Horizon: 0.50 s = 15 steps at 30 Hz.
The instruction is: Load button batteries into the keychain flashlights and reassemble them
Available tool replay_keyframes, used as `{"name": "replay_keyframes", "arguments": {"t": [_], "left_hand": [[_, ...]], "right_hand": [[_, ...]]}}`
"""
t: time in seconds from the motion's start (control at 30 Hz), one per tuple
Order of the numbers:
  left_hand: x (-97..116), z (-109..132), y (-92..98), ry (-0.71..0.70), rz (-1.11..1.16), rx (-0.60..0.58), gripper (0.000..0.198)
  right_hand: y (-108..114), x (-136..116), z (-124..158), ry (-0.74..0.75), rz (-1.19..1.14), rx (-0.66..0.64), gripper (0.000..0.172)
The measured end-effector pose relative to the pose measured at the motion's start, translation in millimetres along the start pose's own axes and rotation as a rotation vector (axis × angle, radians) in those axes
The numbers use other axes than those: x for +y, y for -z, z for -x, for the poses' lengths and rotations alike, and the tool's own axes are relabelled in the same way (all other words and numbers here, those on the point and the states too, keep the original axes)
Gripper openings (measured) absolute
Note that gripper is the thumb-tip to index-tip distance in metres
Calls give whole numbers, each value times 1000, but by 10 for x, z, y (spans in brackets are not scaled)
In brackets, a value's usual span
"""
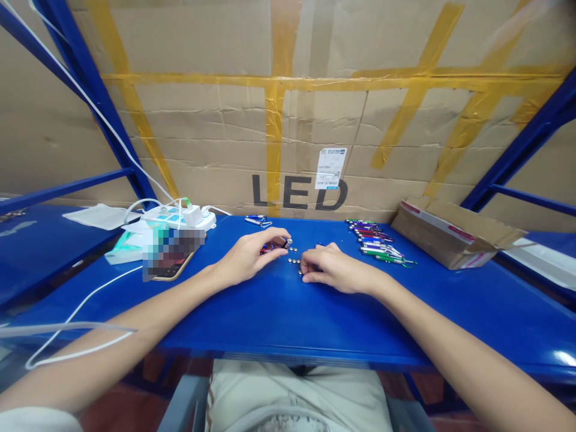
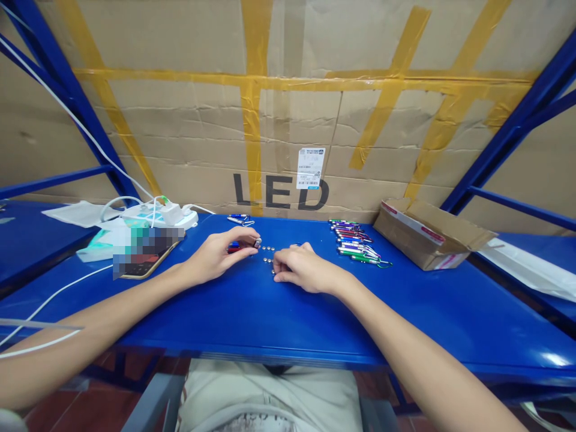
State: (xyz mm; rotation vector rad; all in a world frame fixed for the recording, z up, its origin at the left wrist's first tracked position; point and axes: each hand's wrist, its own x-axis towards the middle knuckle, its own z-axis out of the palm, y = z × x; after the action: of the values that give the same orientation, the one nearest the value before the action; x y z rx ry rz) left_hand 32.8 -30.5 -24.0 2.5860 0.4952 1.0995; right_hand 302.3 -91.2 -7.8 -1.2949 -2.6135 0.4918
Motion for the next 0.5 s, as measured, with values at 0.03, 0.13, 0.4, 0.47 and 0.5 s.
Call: {"name": "replay_keyframes", "arguments": {"t": [0.03, 0.13, 0.4, 0.47, 0.5], "left_hand": [[0, 2, 1, -1, 1, 0, 28], [-7, 4, 3, -8, 0, 1, 24], [23, -25, 17, 33, -11, -52, 13], [23, -27, 21, 27, -22, -70, 12], [19, -25, 21, 22, -29, -77, 11]], "right_hand": [[-8, 0, 3, -8, -4, -6, 10], [-34, 7, 9, -24, -13, -20, 10], [-35, -9, 27, -25, -28, -23, 11], [-32, -16, 32, -19, -27, -20, 12], [-32, -18, 34, -14, -26, -20, 12]]}}
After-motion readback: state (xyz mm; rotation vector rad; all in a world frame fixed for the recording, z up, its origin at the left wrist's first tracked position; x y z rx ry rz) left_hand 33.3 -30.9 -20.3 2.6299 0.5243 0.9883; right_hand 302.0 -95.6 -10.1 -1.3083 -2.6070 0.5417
